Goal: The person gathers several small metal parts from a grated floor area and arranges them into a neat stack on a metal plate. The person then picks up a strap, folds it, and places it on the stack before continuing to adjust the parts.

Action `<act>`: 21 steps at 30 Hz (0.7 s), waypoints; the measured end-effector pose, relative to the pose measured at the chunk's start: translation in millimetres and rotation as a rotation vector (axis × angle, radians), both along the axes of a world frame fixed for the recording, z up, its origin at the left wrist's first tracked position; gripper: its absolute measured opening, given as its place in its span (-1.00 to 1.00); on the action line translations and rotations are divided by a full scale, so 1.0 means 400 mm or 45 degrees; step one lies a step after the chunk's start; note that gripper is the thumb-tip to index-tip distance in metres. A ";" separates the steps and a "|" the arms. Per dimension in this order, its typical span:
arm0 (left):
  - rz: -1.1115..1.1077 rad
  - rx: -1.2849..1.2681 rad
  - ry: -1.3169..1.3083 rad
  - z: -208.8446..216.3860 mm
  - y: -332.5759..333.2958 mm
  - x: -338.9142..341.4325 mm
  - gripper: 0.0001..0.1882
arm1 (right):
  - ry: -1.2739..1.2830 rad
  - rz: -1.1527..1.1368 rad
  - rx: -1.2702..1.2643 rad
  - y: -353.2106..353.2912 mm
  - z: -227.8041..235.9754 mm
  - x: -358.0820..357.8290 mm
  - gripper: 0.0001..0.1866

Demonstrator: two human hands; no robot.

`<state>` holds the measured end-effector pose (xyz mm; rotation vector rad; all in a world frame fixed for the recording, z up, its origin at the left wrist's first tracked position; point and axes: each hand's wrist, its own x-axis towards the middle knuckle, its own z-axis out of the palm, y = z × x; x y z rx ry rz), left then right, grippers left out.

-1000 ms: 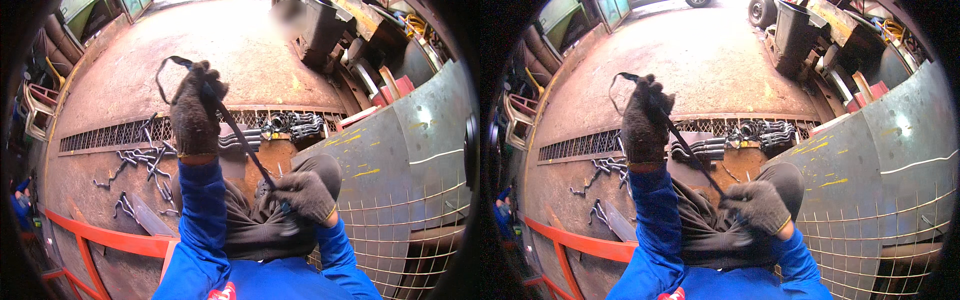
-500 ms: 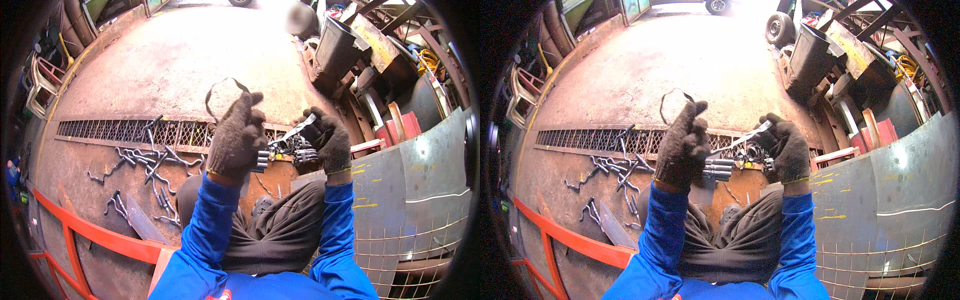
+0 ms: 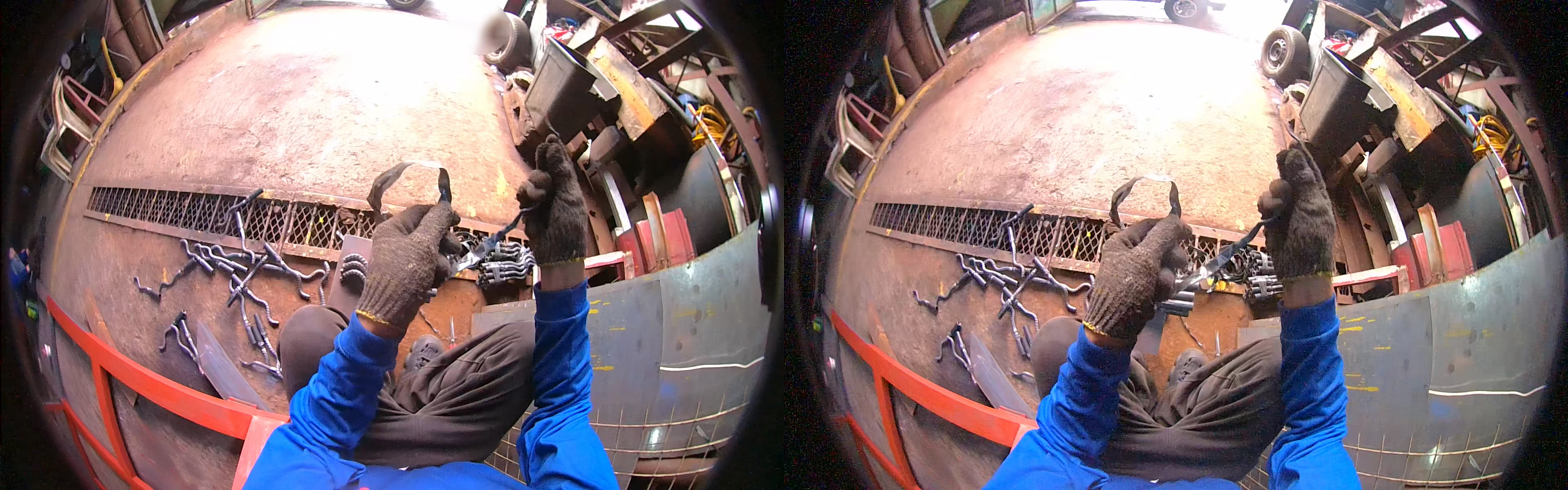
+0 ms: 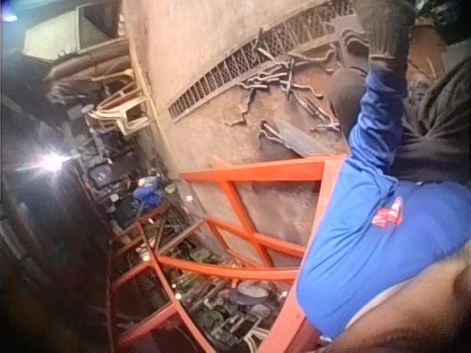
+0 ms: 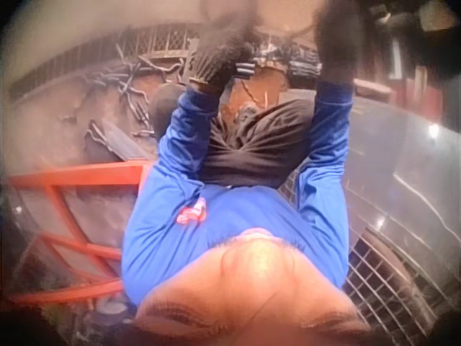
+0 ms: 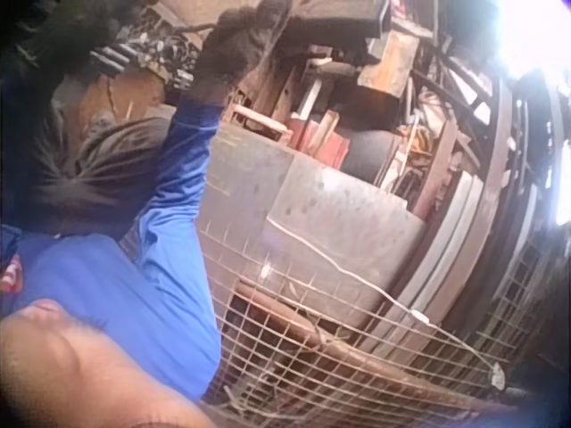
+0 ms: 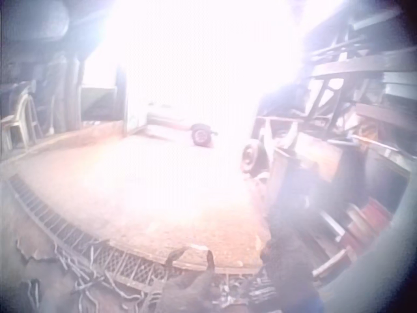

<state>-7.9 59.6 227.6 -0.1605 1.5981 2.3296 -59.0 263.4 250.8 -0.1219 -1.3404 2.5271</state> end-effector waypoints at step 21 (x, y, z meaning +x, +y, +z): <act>0.090 -0.753 0.515 -0.039 0.057 0.010 -0.72 | -0.145 0.123 1.467 -0.055 -0.028 0.084 -0.68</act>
